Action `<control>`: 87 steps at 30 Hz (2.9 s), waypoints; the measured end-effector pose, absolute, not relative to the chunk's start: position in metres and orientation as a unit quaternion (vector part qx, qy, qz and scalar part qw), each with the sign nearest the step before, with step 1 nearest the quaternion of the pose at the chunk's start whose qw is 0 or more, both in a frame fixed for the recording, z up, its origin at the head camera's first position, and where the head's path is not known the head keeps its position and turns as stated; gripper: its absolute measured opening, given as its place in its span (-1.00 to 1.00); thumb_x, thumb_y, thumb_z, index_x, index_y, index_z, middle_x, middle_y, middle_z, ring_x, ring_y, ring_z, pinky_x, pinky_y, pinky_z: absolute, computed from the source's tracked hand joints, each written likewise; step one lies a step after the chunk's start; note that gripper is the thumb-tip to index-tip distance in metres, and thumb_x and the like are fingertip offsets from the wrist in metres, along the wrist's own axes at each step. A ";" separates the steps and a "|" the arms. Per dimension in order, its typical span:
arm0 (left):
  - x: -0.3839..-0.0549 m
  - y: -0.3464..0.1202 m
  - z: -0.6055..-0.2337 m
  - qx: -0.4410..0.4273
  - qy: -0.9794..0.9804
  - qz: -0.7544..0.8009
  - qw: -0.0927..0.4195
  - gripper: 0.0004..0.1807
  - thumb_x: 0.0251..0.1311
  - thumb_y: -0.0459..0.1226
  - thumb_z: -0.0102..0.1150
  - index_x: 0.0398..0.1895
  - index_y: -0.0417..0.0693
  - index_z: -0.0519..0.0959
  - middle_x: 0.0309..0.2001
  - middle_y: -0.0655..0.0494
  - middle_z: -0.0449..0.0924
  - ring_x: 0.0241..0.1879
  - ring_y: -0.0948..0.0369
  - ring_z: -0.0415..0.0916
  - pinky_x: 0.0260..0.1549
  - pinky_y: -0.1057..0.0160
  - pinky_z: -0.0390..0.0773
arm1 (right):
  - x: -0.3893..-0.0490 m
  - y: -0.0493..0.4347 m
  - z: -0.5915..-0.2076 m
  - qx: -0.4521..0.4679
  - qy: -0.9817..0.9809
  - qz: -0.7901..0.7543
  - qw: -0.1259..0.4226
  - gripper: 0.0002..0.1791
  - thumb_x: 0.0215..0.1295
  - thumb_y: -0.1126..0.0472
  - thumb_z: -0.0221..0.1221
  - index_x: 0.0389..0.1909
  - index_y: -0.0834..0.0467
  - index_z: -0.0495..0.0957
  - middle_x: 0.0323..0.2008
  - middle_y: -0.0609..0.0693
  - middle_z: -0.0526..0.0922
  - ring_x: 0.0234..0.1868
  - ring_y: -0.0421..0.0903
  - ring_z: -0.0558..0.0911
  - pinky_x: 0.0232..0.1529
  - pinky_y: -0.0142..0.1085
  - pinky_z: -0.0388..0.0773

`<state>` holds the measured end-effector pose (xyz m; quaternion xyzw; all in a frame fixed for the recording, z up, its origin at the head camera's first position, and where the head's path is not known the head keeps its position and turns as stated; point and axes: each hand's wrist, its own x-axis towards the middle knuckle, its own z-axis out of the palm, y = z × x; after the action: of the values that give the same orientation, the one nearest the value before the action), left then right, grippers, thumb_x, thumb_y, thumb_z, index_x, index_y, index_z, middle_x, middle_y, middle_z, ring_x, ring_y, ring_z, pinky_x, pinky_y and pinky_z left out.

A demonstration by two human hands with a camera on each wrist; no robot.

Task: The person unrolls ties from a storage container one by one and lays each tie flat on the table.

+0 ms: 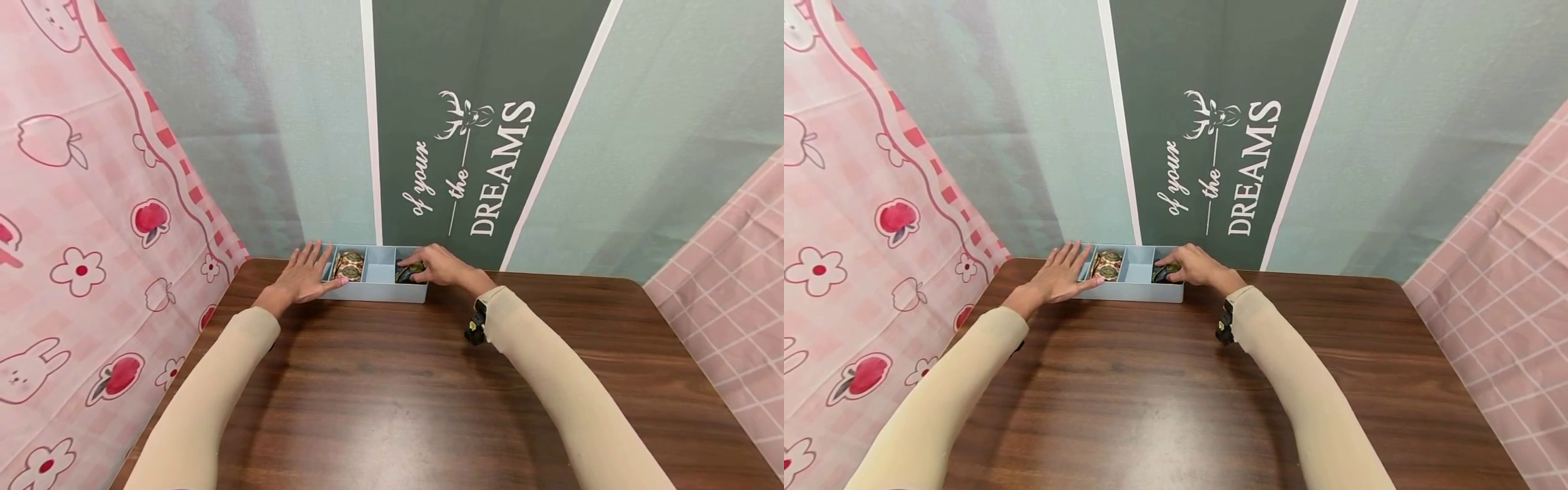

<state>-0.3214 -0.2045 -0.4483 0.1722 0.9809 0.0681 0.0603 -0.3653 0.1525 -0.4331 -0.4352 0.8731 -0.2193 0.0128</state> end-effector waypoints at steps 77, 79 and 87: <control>-0.300 -0.186 -0.434 0.267 0.962 0.054 -0.018 0.14 0.45 0.32 0.04 0.75 -0.15 -0.18 0.73 -0.23 -0.24 0.71 -0.11 -0.28 0.61 -0.23 -0.20 | -0.308 0.220 -0.405 -0.446 0.843 -0.286 -0.094 -0.55 0.20 0.37 0.42 0.15 0.15 0.78 -0.08 0.12 0.79 -0.44 -0.15 0.56 -0.47 -0.37 0.45; -0.297 -0.181 -0.433 0.279 0.959 0.052 -0.023 0.14 0.44 0.33 0.04 0.75 -0.15 -0.18 0.73 -0.22 -0.24 0.71 -0.11 -0.28 0.61 -0.22 -0.19 | -0.304 0.222 -0.406 -0.452 0.840 -0.287 -0.090 -0.55 0.20 0.39 0.42 0.15 0.16 0.77 -0.07 0.13 0.79 -0.49 -0.17 0.52 -0.49 -0.38 0.43; -0.286 -0.161 -0.427 0.310 0.949 0.057 -0.029 0.15 0.42 0.37 0.03 0.76 -0.07 -0.19 0.74 -0.16 -0.24 0.72 -0.04 -0.31 0.63 -0.16 -0.22 | -0.287 0.229 -0.411 -0.461 0.839 -0.280 -0.069 -0.54 0.22 0.38 0.41 0.17 0.17 0.76 -0.02 0.15 0.78 -0.48 -0.10 0.55 -0.46 -0.39 0.45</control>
<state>-0.2860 -0.1607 -0.4273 0.3100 0.9486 0.0571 -0.0290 -0.2874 0.2289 -0.4113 -0.4608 0.8393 -0.2799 -0.0691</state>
